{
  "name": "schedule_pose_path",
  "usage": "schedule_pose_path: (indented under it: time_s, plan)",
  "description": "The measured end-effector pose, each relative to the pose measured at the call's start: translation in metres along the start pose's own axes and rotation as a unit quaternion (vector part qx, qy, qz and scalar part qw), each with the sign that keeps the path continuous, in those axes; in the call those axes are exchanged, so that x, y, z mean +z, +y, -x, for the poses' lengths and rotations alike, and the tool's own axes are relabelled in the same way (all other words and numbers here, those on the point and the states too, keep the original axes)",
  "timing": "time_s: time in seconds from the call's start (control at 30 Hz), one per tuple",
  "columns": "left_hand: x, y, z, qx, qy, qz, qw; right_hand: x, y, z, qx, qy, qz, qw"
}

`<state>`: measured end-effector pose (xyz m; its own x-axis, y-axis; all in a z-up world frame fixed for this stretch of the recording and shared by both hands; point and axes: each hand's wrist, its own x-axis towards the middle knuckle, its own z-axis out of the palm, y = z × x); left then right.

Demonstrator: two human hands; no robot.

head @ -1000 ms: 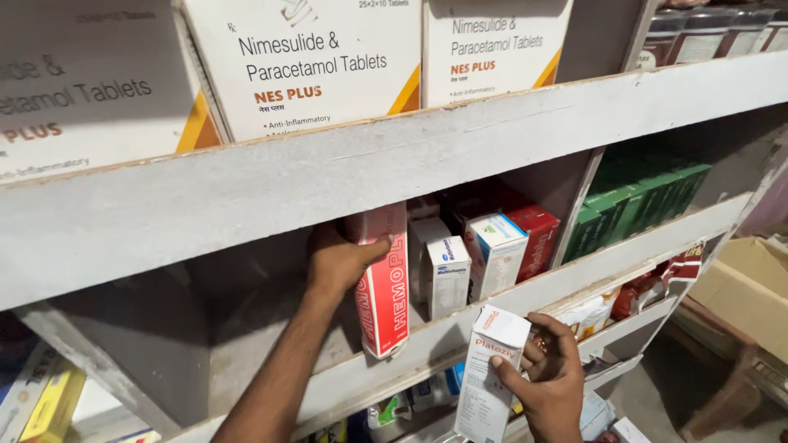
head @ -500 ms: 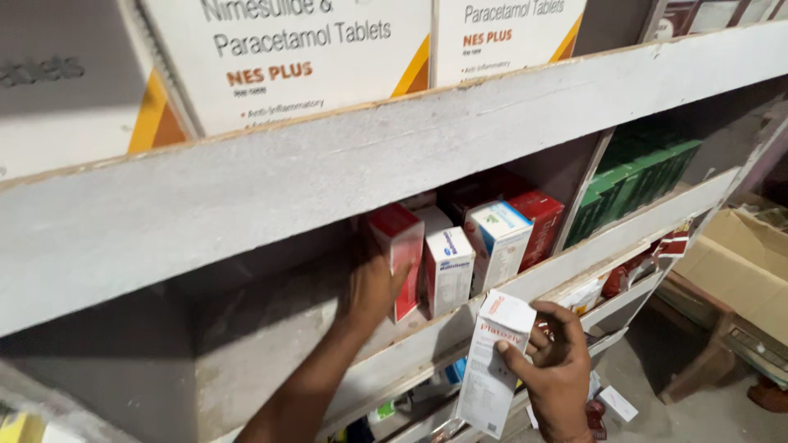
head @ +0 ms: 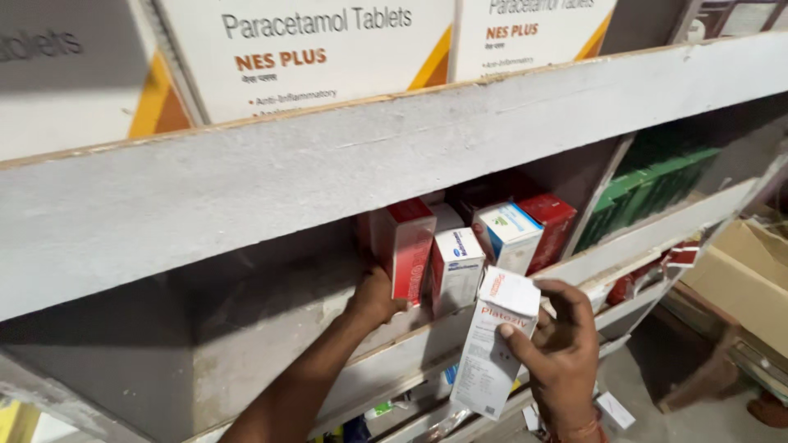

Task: The person organizes medicine boxes by taking them from shelves and placing them onto different shelves by hand.

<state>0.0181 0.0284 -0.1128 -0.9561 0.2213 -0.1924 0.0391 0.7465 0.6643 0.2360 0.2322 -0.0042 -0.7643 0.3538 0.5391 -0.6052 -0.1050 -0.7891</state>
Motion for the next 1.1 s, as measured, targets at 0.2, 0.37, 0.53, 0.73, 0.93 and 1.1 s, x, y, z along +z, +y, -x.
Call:
schedule_pose_path:
  time_s: [0.2, 0.37, 0.53, 0.73, 0.93, 1.1]
  plan:
    - [0.001, -0.015, -0.006, 0.072, 0.089, -0.104, 0.988, 0.048, -0.013, -0.045, 0.049, -0.137, -0.025, 0.989]
    - [-0.037, -0.022, 0.044, 0.002, -0.006, 0.025, 1.000, 0.070, 0.025, -0.077, -0.042, -0.306, 0.097, 0.946]
    - [-0.059, -0.002, 0.087, 0.018, -0.109, 0.278, 0.954, 0.067, 0.042, -0.084, -0.151, -0.390, 0.332, 0.846]
    - [-0.021, 0.021, 0.063, 0.038, -0.128, 0.230, 0.964, 0.066, 0.029, -0.057, -0.256, -0.302, 0.436, 0.808]
    - [-0.007, 0.009, 0.026, 0.024, -0.197, 0.278, 0.940, 0.049, 0.048, -0.014, -0.207, 0.037, 0.453, 0.867]
    - [-0.005, 0.006, 0.027, 0.091, -0.161, 0.189, 0.964, 0.049, 0.078, -0.004, -0.070, 0.072, 0.403, 0.910]
